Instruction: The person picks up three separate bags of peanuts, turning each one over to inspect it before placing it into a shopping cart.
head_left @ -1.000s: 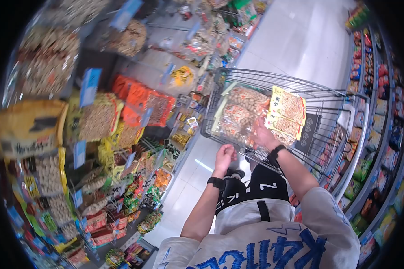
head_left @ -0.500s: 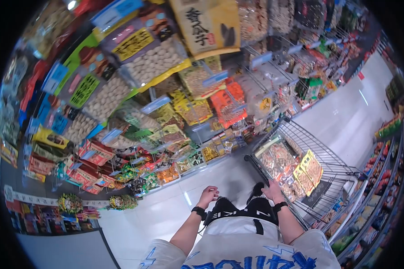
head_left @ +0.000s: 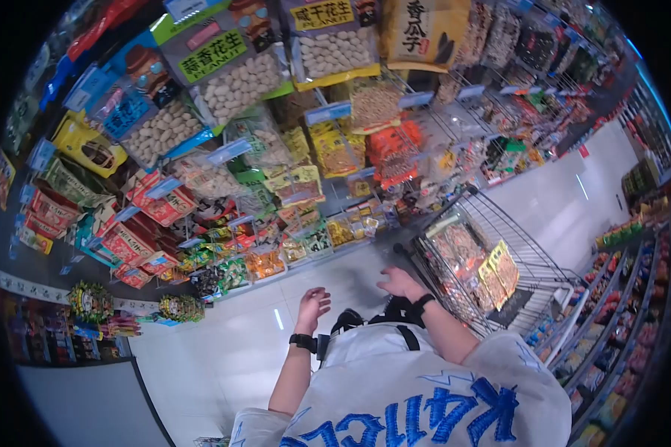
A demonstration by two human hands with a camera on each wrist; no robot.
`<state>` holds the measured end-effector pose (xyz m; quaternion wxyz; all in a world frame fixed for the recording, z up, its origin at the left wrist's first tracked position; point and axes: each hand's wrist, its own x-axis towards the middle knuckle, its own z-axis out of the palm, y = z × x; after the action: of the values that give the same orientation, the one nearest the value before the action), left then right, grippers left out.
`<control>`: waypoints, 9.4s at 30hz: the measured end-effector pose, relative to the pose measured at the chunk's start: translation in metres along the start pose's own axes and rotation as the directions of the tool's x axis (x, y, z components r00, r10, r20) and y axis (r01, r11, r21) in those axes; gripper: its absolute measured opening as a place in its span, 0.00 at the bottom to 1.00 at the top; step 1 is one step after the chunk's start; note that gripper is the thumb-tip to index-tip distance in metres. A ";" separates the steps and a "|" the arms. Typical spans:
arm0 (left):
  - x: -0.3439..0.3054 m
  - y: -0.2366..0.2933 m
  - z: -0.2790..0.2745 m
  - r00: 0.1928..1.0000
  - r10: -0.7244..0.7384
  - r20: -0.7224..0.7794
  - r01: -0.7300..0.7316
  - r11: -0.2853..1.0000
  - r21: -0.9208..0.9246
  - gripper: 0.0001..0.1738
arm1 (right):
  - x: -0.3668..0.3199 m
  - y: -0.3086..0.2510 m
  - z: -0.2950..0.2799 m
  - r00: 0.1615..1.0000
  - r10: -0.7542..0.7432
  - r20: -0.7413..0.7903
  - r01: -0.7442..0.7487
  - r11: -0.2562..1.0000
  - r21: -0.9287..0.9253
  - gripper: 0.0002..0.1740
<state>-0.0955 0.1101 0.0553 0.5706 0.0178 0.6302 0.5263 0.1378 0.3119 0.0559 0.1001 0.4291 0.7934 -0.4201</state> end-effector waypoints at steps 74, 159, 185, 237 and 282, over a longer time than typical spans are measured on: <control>0.056 0.174 -0.012 0.955 0.263 0.138 -0.235 0.953 -0.191 0.15 | 0.070 -0.177 -0.063 0.888 -0.162 -0.430 0.403 0.724 0.559 0.12; 0.058 0.128 0.060 0.957 0.043 0.288 -0.050 0.999 0.020 0.14 | -0.267 -0.190 -0.193 0.036 -0.992 0.125 0.227 -0.113 -0.967 0.25; 0.069 0.109 0.214 0.965 -0.069 0.252 -0.001 0.963 0.269 0.15 | -0.220 0.235 -0.023 0.660 0.726 -0.193 -0.736 0.677 0.028 0.62; 0.030 0.101 0.207 0.975 -0.042 0.219 -0.019 0.963 0.268 0.19 | -0.182 0.269 -0.017 0.678 0.718 -0.158 -0.722 0.691 0.039 0.19; 0.190 -0.039 0.528 0.829 -0.433 0.353 0.044 0.681 0.731 0.19 | 0.031 0.394 -0.035 0.759 0.596 0.262 0.322 -0.693 0.645 0.18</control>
<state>0.2506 0.5510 0.0041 0.7295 0.2807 0.6068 0.1441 0.4275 0.4668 -0.1673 -0.4594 0.5085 -0.2137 -0.6962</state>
